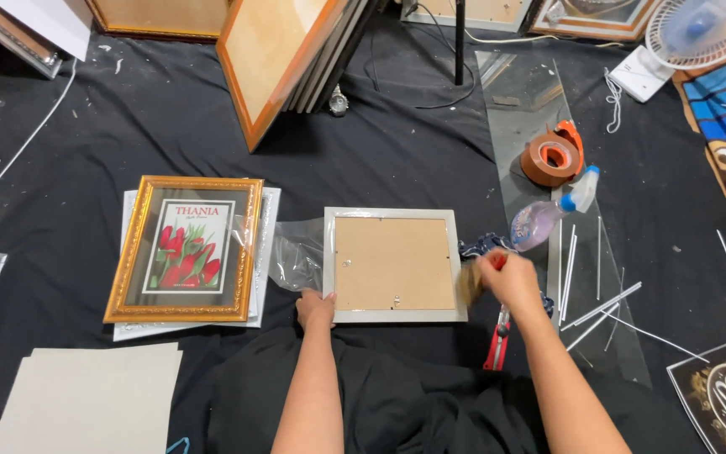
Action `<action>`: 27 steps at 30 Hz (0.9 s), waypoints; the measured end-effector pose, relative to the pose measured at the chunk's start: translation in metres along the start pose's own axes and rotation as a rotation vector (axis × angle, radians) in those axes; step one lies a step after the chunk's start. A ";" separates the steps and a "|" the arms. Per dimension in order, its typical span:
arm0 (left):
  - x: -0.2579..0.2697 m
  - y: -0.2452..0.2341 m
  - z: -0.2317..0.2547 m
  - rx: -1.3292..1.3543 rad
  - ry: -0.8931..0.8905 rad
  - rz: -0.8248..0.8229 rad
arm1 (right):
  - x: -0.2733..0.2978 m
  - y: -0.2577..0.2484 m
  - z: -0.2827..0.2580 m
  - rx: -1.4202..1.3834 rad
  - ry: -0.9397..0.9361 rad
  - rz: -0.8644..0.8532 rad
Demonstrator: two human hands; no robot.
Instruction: Cleaning and preparing a picture frame and glass using a brush and a utility knife.
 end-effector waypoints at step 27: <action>-0.044 0.026 -0.023 -0.036 -0.012 0.004 | -0.044 0.136 -0.196 -0.532 -0.294 -0.023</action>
Point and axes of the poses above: each hand's wrist, its own x-axis away from the middle knuckle, its own y-axis out of the palm, z = x × y, the point moved 4 cm from there along -x, towards the middle knuckle, and after that the axes turned 2 degrees about z, right-handed, at the moved point
